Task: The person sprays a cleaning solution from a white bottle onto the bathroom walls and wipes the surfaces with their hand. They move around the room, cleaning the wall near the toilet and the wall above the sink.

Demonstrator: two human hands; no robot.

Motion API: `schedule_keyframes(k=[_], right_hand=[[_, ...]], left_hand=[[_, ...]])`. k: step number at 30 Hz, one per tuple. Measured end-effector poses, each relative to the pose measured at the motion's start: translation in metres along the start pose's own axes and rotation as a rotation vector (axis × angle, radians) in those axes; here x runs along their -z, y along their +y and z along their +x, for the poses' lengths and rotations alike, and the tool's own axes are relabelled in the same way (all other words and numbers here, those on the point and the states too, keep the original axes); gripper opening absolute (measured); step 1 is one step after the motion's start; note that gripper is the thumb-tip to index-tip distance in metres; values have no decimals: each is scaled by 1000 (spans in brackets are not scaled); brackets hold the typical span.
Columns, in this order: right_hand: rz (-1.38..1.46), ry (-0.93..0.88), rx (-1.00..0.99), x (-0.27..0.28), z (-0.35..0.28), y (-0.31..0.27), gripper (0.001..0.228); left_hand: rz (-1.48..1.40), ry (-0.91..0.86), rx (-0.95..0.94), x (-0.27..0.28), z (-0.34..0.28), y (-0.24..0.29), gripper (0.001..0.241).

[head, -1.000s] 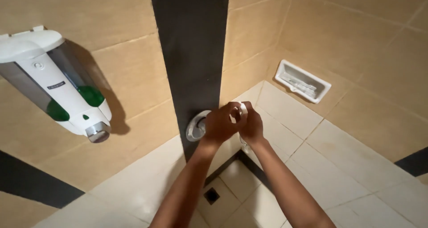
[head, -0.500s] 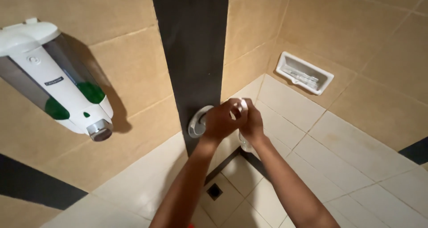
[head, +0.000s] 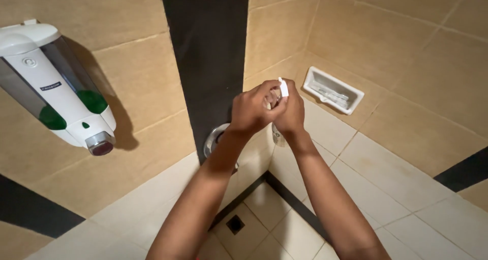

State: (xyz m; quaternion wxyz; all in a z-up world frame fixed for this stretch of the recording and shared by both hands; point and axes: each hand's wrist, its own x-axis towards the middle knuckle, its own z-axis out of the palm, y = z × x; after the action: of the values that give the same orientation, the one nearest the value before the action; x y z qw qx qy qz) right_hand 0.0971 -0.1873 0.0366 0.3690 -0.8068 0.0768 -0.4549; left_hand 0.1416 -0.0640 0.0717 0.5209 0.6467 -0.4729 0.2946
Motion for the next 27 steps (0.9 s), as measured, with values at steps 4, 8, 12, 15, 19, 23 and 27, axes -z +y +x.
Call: schedule_keyframes(k=[4,8,12,15,19,23,27], right_hand=[[-52,3,-18,9,0,3,36],[-109,-17,-43,9,-19,23,31],[-31,-34,-89,-1,-46,50,21],[66,-63,-143,-14,-67,78,22],[27,-130,-200,-18,-96,88,27],[-182,-168,-259,-21,-106,75,24],[-229,-180,-307,-27,-111,73,26]], left_hand=[[-10,-32,13,-8,0,3,32],[-1,-61,-7,-21,-19,-6,32],[21,-92,57,-39,-50,-21,34],[-3,-169,161,-47,-74,-36,36],[-33,-307,301,-47,-103,-43,36],[-50,-341,379,-44,-122,-48,39],[-41,-317,398,-37,-128,-44,39]])
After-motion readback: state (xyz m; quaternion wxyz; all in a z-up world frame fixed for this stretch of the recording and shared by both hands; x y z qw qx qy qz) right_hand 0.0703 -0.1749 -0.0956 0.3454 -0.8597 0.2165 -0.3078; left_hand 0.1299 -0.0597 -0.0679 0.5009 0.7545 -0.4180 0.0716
